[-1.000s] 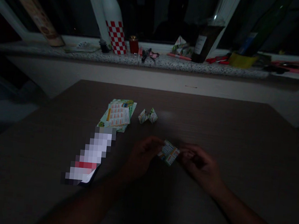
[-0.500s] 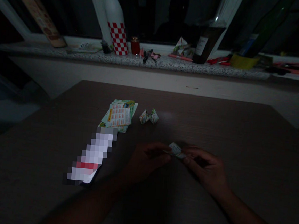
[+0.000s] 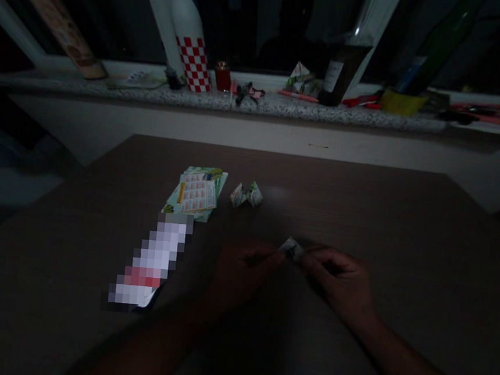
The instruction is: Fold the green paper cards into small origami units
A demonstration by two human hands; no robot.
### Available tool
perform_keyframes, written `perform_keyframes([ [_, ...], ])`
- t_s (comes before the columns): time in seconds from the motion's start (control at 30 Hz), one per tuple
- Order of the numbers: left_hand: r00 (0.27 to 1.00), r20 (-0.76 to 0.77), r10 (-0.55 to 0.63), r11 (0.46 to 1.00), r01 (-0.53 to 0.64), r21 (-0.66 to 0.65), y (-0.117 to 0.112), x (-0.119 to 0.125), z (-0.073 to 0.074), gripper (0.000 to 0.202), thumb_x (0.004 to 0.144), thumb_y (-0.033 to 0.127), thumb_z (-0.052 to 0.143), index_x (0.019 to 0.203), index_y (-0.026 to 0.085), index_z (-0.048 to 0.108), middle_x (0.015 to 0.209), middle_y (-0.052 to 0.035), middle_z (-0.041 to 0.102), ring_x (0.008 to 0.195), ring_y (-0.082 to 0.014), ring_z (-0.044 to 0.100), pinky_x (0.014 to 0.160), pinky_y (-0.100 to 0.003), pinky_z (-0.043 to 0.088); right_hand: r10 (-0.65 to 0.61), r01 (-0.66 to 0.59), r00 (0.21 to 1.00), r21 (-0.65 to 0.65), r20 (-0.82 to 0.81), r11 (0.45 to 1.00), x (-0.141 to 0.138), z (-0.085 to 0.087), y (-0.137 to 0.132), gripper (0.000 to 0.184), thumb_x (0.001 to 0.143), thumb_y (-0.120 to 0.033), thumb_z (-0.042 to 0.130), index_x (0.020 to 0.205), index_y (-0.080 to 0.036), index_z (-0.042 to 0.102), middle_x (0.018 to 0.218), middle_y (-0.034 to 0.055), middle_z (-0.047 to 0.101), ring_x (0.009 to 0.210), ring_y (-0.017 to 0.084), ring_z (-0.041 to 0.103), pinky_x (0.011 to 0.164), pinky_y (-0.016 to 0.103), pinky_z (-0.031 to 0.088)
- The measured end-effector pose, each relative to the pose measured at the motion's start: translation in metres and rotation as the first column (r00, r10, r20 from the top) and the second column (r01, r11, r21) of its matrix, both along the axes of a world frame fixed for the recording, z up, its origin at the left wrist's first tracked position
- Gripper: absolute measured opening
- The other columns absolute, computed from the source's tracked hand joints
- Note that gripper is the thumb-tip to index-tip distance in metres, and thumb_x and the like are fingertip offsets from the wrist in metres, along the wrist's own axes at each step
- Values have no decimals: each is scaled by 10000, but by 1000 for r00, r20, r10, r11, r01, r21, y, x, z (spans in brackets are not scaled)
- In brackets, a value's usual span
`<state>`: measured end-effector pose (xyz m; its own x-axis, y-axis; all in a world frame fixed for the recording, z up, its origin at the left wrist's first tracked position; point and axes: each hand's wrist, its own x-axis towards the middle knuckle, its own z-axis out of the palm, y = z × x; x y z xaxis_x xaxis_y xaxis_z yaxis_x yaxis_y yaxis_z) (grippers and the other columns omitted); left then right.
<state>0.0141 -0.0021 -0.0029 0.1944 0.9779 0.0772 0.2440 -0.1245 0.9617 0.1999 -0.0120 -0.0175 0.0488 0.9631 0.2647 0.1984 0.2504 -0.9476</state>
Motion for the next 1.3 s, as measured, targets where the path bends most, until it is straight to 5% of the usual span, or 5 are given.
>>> perform_keyframes([
  [0.57, 998, -23, 62, 997, -63, -38, -6, 7, 0, 191, 760, 301, 681, 657, 150, 629, 631, -12, 678, 605, -133, 626, 572, -221, 465, -57, 58, 998, 33, -21, 998, -3, -2, -6, 169, 716, -222, 727, 586, -181, 627, 602, 30, 685, 531, 132, 609, 492, 227, 484],
  [0.7, 998, 59, 2, 994, 5, -106, -5, 6, -2, 153, 762, 278, 679, 827, 151, 625, 709, -18, 702, 673, -147, 659, 628, -229, 484, -49, 48, 999, 50, 7, 998, -3, 0, -6, 157, 710, -207, 732, 595, -181, 628, 601, 28, 684, 523, 132, 610, 483, 225, 486],
  [0.9, 991, 111, -70, 963, 96, -251, -3, 4, -6, 418, 781, 336, 674, 1152, 174, 571, 797, -30, 721, 725, -168, 672, 615, -234, 479, 55, -59, 997, 71, 60, 996, 1, 0, -4, 149, 713, -196, 723, 600, -172, 628, 597, 34, 684, 525, 141, 622, 486, 233, 499],
  [1.03, 986, 125, -115, 975, 136, -177, -2, 3, -10, 233, 824, 344, 629, 959, 163, 683, 868, -43, 717, 791, -159, 658, 686, -231, 480, 91, -98, 993, 96, 76, 991, 1, -2, -4, 145, 719, -189, 719, 608, -168, 628, 610, 38, 690, 533, 136, 627, 495, 227, 502],
  [1.3, 988, 62, -138, 984, 144, -104, 2, 1, -11, 175, 797, 311, 658, 812, 144, 709, 784, -35, 684, 735, -142, 615, 662, -222, 448, 76, -87, 991, 98, 112, 991, 2, -4, -5, 181, 710, -205, 735, 583, -175, 609, 555, 12, 660, 487, 116, 592, 462, 204, 473],
])
